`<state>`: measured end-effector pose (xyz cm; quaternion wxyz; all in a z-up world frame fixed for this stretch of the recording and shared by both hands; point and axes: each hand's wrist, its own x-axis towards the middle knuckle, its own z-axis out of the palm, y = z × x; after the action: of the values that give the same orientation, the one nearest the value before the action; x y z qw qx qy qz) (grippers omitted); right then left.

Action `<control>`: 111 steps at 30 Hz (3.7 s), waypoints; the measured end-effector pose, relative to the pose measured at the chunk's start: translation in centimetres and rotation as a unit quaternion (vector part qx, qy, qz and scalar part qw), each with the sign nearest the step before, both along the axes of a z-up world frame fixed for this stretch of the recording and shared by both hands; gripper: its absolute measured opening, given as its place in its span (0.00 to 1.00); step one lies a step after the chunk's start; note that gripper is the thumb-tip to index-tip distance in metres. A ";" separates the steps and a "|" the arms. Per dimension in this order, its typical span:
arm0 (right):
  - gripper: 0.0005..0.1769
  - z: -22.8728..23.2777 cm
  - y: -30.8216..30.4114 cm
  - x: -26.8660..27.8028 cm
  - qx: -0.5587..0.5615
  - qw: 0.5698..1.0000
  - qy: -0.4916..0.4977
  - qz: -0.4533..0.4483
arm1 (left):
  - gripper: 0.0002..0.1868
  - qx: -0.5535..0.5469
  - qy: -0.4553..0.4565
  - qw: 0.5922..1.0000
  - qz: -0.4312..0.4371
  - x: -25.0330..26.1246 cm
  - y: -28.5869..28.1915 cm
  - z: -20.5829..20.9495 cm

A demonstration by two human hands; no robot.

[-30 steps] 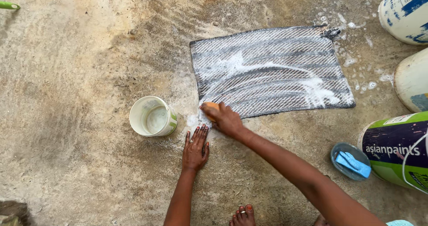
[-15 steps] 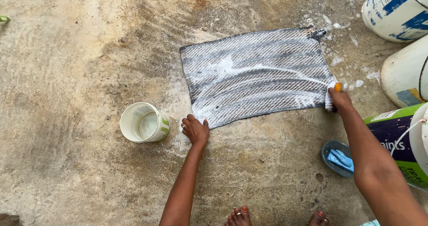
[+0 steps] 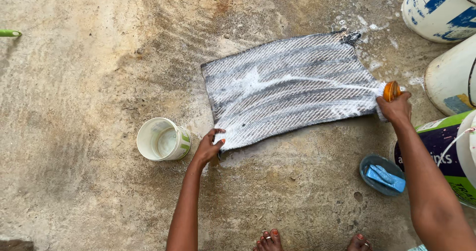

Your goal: The person washes a striped mat by hand on a concrete floor. They apply soapy water from a small container, scrub the surface with a brush, and flip the mat over to continue cleaning.

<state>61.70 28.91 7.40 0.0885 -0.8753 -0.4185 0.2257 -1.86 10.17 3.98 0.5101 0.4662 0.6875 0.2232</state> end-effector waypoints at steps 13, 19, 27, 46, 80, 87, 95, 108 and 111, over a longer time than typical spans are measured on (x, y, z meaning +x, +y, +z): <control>0.49 2.8 -5.4 -29.2 0.145 0.923 0.330 0.136 | 0.55 -0.033 0.298 0.920 -0.253 5.0 -1.4 -1.6; 0.29 -0.5 -10.2 -44.5 0.339 0.721 -0.080 0.599 | 0.68 -0.011 0.370 0.899 -0.233 5.6 -4.0 -3.7; 0.40 -3.4 0.3 -11.9 0.056 0.983 -0.114 0.135 | 0.73 -0.003 0.329 0.912 -0.244 4.0 -4.6 -3.2; 0.40 -3.4 5.5 -14.3 0.015 0.973 -0.078 0.217 | 0.75 -0.017 0.271 0.931 -0.244 3.8 -4.1 -3.8; 0.27 -4.9 -1.0 -48.3 0.131 0.614 -0.013 0.779 | 0.75 -0.060 0.270 0.924 -0.265 4.2 -3.7 -3.0; 0.29 -3.3 2.2 -52.0 0.089 0.677 -0.053 0.729 | 0.76 -0.081 0.253 0.923 -0.278 3.6 -3.4 -2.1; 0.30 -4.5 -1.0 -50.7 0.103 0.635 -0.003 0.766 | 0.75 -0.080 0.242 0.923 -0.287 3.3 -3.3 -1.8; 0.35 -5.3 13.8 -18.1 0.118 0.966 -0.006 0.231 | 0.76 -0.065 0.248 0.923 -0.286 3.4 -3.4 -2.7; 0.37 -4.6 13.0 -8.3 0.067 0.983 -0.105 0.137 | 0.76 -0.064 0.240 0.927 -0.281 3.3 -3.4 -2.8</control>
<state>53.41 41.86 2.81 0.0707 -0.8203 -0.5559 0.1141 1.40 6.72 1.23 0.4006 0.6466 0.6426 -0.0923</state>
